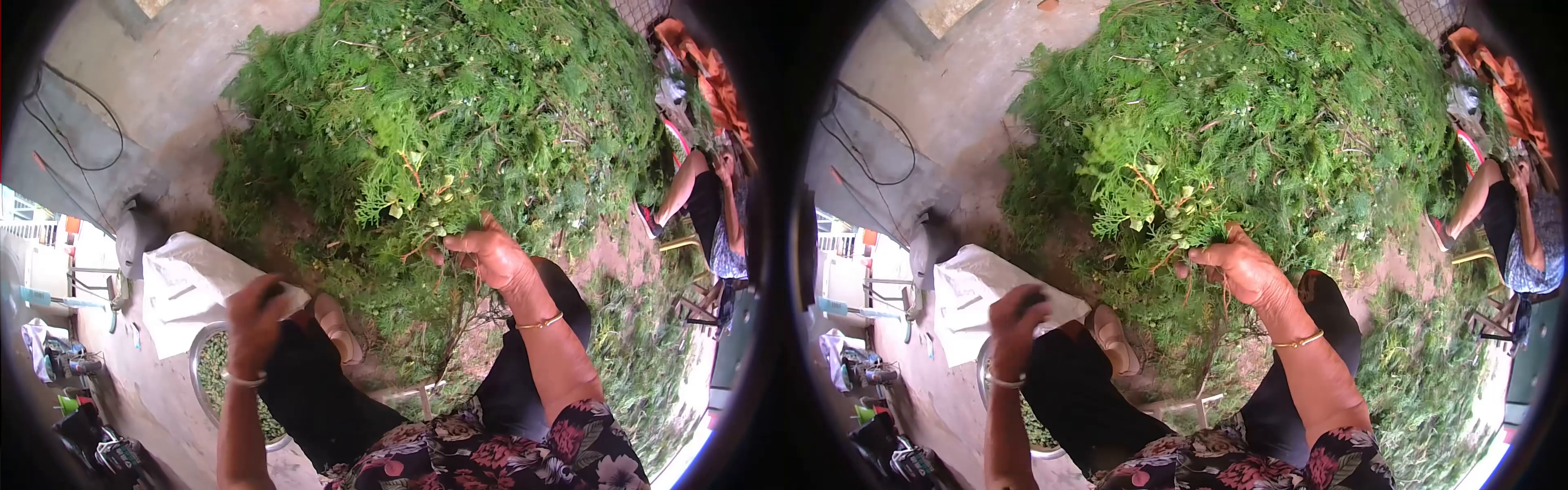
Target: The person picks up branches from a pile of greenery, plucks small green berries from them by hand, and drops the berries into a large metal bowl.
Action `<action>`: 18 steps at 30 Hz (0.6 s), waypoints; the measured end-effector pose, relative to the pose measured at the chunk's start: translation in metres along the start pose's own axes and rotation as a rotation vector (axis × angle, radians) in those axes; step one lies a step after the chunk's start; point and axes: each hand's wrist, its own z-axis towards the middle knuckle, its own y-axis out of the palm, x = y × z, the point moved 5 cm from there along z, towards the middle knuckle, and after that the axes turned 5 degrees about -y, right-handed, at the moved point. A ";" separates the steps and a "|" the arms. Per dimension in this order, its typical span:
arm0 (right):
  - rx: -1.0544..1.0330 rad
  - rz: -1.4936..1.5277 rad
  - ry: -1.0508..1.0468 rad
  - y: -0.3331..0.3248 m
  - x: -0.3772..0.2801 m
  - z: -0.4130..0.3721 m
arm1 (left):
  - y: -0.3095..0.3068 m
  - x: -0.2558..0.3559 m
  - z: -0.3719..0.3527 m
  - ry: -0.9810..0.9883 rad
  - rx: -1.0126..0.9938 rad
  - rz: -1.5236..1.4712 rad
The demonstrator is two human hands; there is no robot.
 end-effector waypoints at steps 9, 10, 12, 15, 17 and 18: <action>0.112 -0.143 -0.081 -0.019 0.024 0.018 | 0.156 0.110 0.039 0.402 -0.176 -0.009; 0.120 -0.143 -0.073 -0.023 0.026 0.018 | 0.158 0.111 0.040 0.399 -0.135 -0.082; 0.191 -0.352 0.004 -0.036 0.031 0.019 | 0.163 0.107 0.045 0.385 -0.097 -0.163; 0.196 -0.504 -0.043 -0.002 -0.010 0.002 | 0.163 0.102 0.048 0.479 -0.079 -0.304; 0.138 -0.443 -0.085 -0.005 -0.002 0.008 | 0.166 0.096 0.051 0.104 -0.370 -0.487; 0.082 -0.381 -0.128 -0.004 0.000 0.011 | 0.162 0.098 0.052 0.104 -0.370 -0.487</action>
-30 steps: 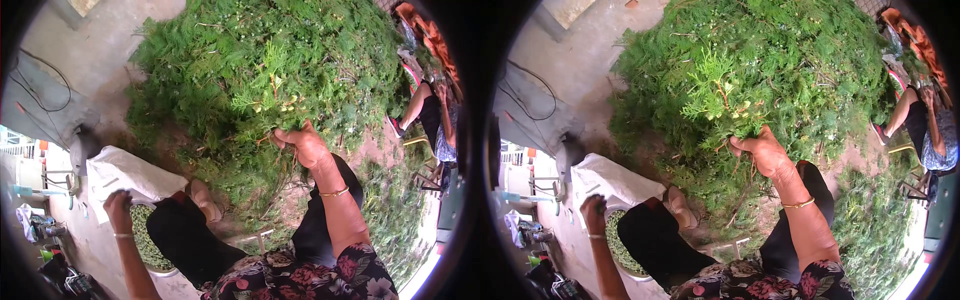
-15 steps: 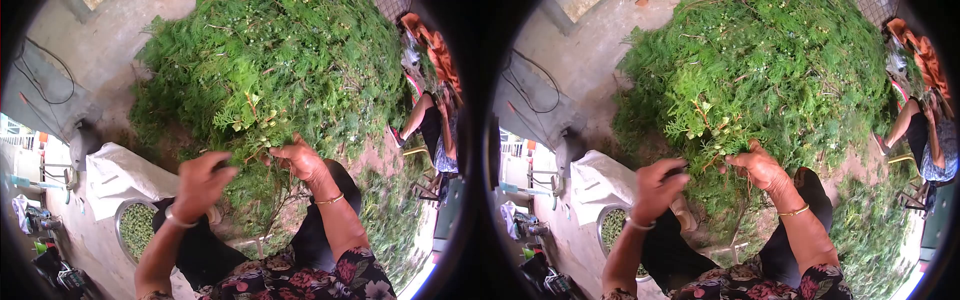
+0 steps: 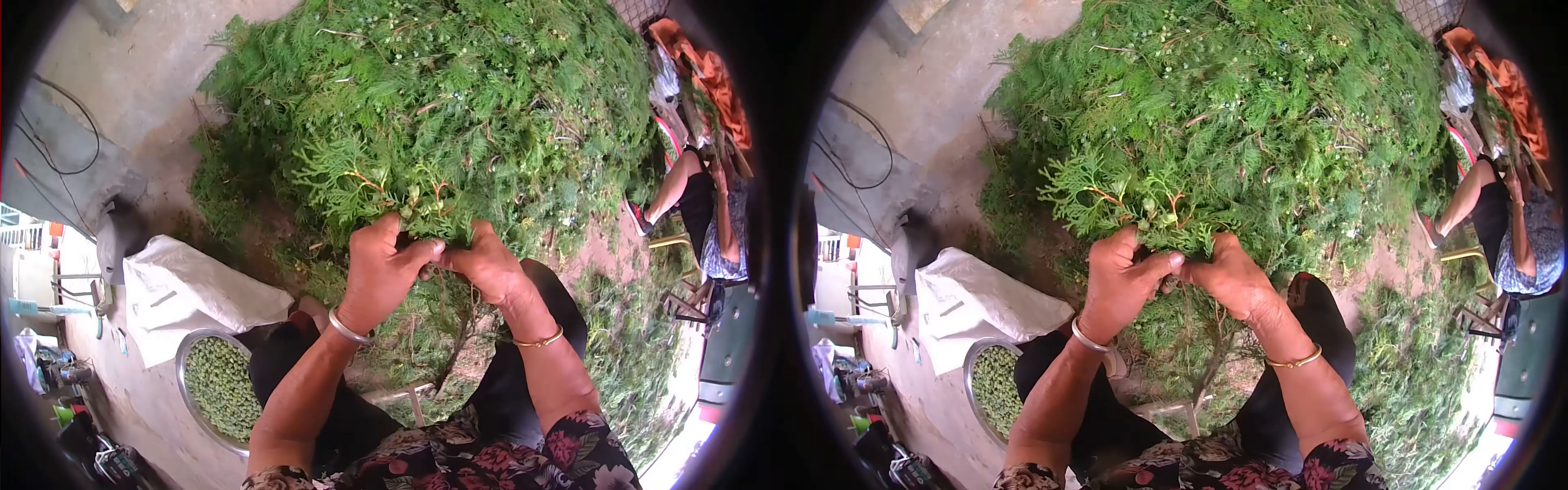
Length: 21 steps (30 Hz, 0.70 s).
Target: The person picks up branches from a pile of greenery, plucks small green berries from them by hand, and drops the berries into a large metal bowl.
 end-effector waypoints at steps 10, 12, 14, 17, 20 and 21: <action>0.154 0.301 -0.024 -0.005 -0.001 -0.002 | 0.003 -0.016 0.000 -0.205 -0.093 -0.261; 0.274 0.096 0.034 -0.013 0.009 -0.001 | 0.007 -0.018 0.000 -0.188 -0.095 -0.191; 0.224 0.177 -0.030 -0.009 0.007 0.001 | 0.008 -0.017 0.001 0.002 -0.002 -0.043; 0.158 0.291 -0.084 -0.006 0.002 -0.001 | 0.010 -0.015 -0.002 -0.082 -0.045 -0.131; 0.093 0.318 -0.073 -0.010 -0.005 -0.003 | 0.009 -0.014 -0.004 -0.153 -0.118 -0.233; 0.041 0.310 -0.069 -0.010 -0.006 -0.004 | 0.008 -0.014 -0.005 -0.176 -0.151 -0.317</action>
